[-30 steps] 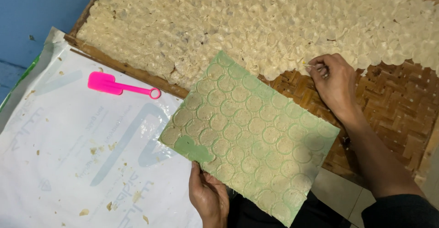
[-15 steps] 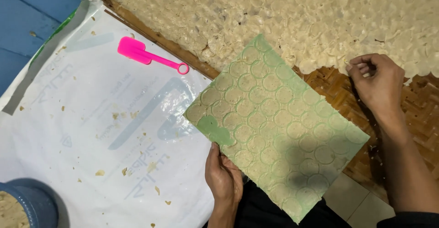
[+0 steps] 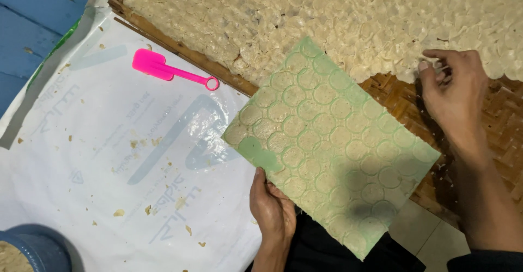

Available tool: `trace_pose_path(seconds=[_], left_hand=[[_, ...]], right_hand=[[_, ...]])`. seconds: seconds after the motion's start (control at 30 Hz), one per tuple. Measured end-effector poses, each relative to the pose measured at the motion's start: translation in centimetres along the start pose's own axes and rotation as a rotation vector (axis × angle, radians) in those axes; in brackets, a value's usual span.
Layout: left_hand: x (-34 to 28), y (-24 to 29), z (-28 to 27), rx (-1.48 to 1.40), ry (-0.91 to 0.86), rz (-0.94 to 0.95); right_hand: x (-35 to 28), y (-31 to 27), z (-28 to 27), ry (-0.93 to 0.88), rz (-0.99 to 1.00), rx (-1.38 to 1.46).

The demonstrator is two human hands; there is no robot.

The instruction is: Cutting out small circles from a thin sheet of dough and placing them on a drying tray.

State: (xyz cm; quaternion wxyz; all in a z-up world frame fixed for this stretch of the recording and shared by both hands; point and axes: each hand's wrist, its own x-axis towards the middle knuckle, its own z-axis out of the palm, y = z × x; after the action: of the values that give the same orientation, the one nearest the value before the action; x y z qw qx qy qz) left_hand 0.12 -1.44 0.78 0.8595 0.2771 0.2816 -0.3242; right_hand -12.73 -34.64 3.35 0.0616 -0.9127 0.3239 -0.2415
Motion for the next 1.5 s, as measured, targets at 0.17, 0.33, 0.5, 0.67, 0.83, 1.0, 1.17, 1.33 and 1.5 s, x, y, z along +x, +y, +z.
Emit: trace_pose_path(seconds=[0.17,0.33,0.5,0.67,0.83,1.0,1.17,1.33,1.5], left_hand=[[-0.2,-2.2,0.6,-0.048,-0.041,-0.060],[-1.2,-4.3,2.1,-0.009,-0.108,-0.070],[-2.1,-4.5,2.0,0.080,-0.124,-0.138],[-1.0,-4.6,-1.4,0.252,-0.119,-0.289],[-0.5,-4.2,-1.5,0.428,-0.239,-0.414],[-0.2,-5.3,-2.5,0.429,-0.363,-0.498],[0.0,-6.2,-3.5,0.472,-0.344,-0.478],[0.5,-7.3,-4.8,0.474,-0.293,-0.447],[-0.3,-6.9,-3.6,0.456,-0.317,-0.439]], right_hand=[[-2.0,-4.6,-3.9,-0.061,0.037,0.102],[-4.2,-11.5,-6.7,-0.146,-0.016,0.168],[-6.0,-14.1,-6.4,-0.254,0.099,0.296],[-6.3,-15.1,-5.5,-0.264,0.141,0.265],[-6.2,-14.6,-4.8,-0.284,0.150,0.235],[-6.3,-12.2,-3.5,-0.362,-0.117,0.248],[-5.8,-11.6,-3.2,-0.320,-0.290,0.213],[-5.5,-10.7,-3.2,-0.369,-0.327,0.207],[-5.7,-10.5,-3.2,-0.374,-0.277,0.307]])
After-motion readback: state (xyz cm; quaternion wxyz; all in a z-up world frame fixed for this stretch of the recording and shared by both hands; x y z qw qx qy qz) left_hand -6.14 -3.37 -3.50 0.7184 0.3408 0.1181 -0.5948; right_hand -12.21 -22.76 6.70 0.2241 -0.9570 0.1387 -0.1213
